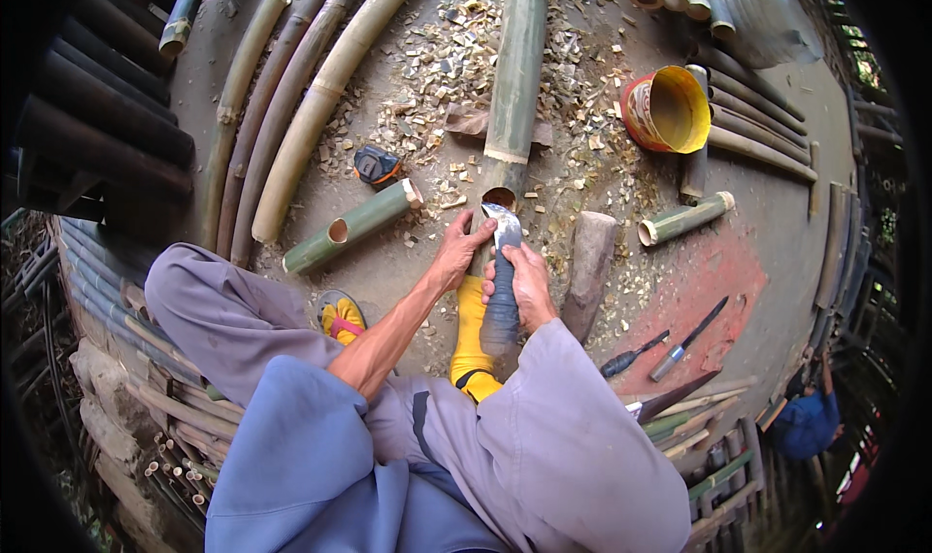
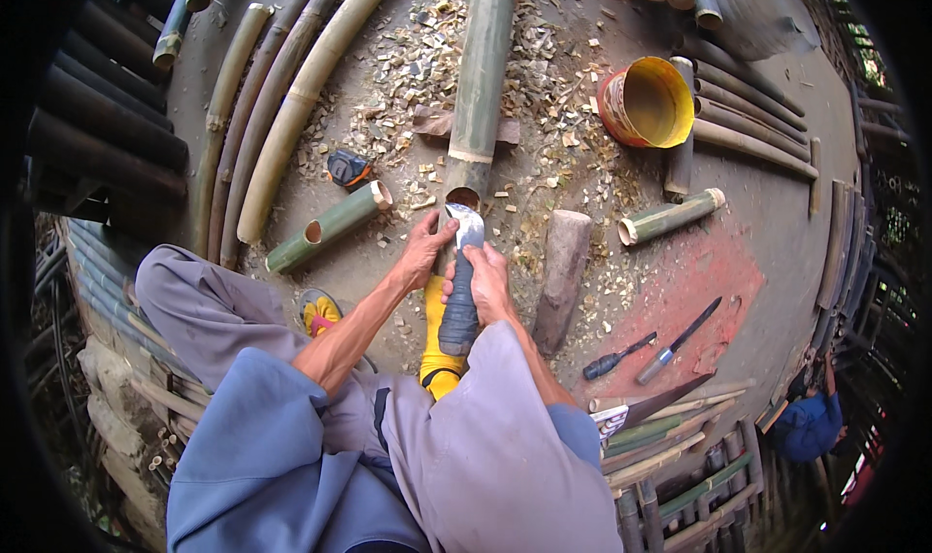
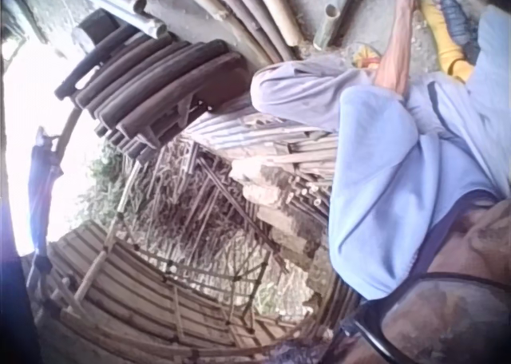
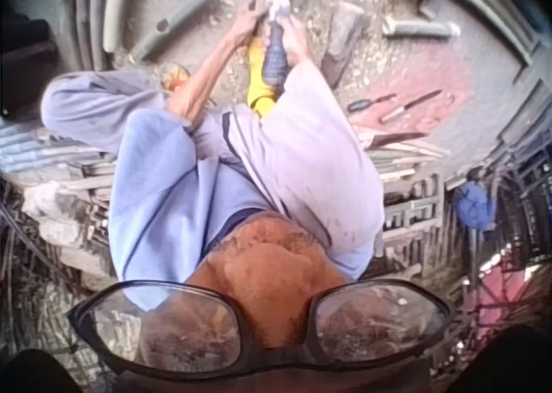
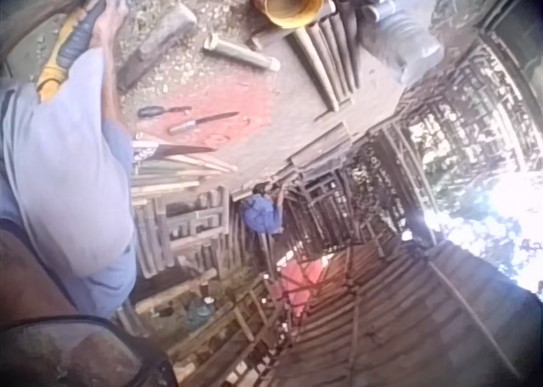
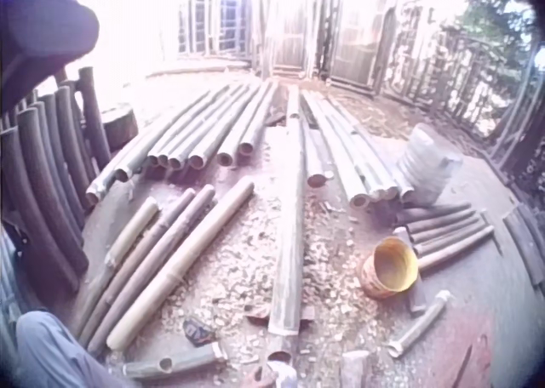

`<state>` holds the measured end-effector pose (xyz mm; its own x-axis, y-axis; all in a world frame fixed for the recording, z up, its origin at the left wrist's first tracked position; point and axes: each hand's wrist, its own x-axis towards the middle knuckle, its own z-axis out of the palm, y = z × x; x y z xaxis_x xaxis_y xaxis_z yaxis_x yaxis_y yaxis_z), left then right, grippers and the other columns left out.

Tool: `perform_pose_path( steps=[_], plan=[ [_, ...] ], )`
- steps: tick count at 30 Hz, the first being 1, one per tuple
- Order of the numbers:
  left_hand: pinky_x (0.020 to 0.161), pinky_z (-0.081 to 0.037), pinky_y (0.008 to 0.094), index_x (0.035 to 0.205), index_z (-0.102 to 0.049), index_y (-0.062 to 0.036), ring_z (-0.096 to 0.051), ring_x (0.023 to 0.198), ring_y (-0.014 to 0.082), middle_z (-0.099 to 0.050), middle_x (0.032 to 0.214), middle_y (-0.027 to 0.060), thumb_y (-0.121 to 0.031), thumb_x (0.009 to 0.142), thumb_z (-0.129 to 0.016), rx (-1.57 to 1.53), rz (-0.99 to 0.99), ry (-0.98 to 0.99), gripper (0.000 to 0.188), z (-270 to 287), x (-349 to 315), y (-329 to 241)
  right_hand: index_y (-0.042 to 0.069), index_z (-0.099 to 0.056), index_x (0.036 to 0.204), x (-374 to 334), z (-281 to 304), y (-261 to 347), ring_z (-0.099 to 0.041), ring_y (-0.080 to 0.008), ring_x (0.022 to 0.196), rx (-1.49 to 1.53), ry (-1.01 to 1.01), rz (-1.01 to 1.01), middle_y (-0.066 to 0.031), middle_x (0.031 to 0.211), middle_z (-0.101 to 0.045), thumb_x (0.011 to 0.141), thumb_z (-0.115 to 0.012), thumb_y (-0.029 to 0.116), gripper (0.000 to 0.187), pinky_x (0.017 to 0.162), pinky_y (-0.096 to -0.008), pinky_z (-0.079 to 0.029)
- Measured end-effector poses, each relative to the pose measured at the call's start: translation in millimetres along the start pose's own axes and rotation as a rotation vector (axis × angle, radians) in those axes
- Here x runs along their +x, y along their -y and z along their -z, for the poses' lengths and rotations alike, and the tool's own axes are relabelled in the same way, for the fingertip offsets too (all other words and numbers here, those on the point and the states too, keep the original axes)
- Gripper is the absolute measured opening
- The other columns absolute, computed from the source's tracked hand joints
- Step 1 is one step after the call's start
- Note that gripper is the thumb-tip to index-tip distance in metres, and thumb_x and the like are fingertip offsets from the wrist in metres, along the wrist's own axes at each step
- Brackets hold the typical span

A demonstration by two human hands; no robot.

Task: The person carves a hole into a bamboo pole using a knife and a wooden mallet, then smooths the interior of the hole with the knife.

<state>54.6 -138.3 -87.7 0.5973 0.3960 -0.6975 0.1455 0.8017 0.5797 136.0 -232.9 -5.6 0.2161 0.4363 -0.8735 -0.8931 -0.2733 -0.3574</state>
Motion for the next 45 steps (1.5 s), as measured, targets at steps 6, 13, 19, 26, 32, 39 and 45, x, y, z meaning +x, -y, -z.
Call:
perform_pose_path(
  steps=[6, 13, 19, 26, 32, 39, 45],
  plan=[
    [0.085, -0.046, 0.0298, 0.122, -0.052, 0.0, -0.059, 0.091, 0.0159, -0.063, 0.105, 0.008, -0.033, 0.086, -0.07, 0.058, 0.032, -0.011, 0.052, 4, 4, -21, 0.001, -0.048, 0.109, -31, -11, 25, -0.051, -0.0154, 0.049, 0.311, 0.155, 0.155, -0.0067, 0.067, -0.05, 0.096, -0.049, 0.026, 0.029, 0.045, -0.0319, -0.047],
    [0.077, -0.05, 0.031, 0.114, -0.059, -0.0012, -0.06, 0.091, 0.016, -0.063, 0.1, 0.0067, -0.026, 0.086, -0.067, 0.273, -0.388, -0.494, 0.039, -2, -10, -22, 0.002, -0.046, 0.115, -31, 20, 75, -0.057, -0.0144, 0.052, -0.092, -0.079, 0.661, -0.0067, 0.07, -0.057, 0.098, -0.042, 0.018, 0.024, 0.046, -0.0286, -0.051],
    [0.079, -0.049, 0.0316, 0.125, -0.048, -0.0013, -0.059, 0.093, 0.0175, -0.061, 0.104, 0.0102, -0.03, 0.079, -0.072, 0.425, -0.316, 0.244, 0.06, -82, -82, -70, -0.001, -0.051, 0.119, -19, 1, 80, -0.064, -0.0222, 0.088, -0.419, -0.133, 0.799, -0.0122, 0.095, -0.064, 0.093, -0.047, 0.011, 0.028, 0.081, -0.0339, -0.051],
    [0.051, -0.047, 0.029, 0.106, -0.041, -0.0006, -0.058, 0.059, 0.016, -0.058, 0.076, 0.0108, -0.023, 0.071, -0.072, 0.773, 0.011, 0.298, 0.052, -65, -72, -182, 0.004, -0.053, 0.121, -28, -23, 116, -0.055, -0.0277, 0.111, -1.59, -0.002, 1.586, -0.0162, 0.109, -0.059, 0.069, -0.07, 0.013, 0.056, 0.099, -0.0414, -0.04],
    [0.084, -0.049, 0.0346, 0.136, -0.039, -0.0048, -0.055, 0.102, 0.0205, -0.052, 0.119, 0.0113, -0.024, 0.082, -0.071, 0.454, -0.374, 0.402, 0.065, -40, -29, -196, 0.005, -0.055, 0.111, 22, -42, 136, -0.063, -0.0198, 0.076, -0.874, 0.234, 1.087, -0.0106, 0.081, -0.06, 0.075, -0.069, 0.01, 0.039, 0.068, -0.0323, -0.052],
    [0.104, -0.038, 0.0417, 0.121, -0.058, -0.0045, -0.044, 0.125, 0.0341, -0.048, 0.133, 0.0165, -0.013, 0.074, -0.075, 1.345, -0.743, 0.52, 0.051, -1, 26, -139, 0.003, -0.055, 0.111, 49, -59, 127, -0.061, -0.0144, 0.079, -0.88, 0.33, 1.021, -0.0105, 0.085, -0.063, 0.076, -0.07, 0.013, 0.04, 0.072, -0.0329, -0.052],
    [0.107, -0.034, 0.0415, 0.119, -0.06, -0.0063, -0.044, 0.126, 0.0315, -0.048, 0.134, 0.0178, -0.017, 0.076, -0.074, 1.362, -0.432, 0.595, 0.046, -13, 37, -152, 0.005, -0.054, 0.113, 56, -67, 130, -0.064, -0.0208, 0.079, -0.953, 0.398, 1.031, -0.0102, 0.088, -0.064, 0.076, -0.072, 0.014, 0.042, 0.073, -0.0345, -0.052]
  ],
)
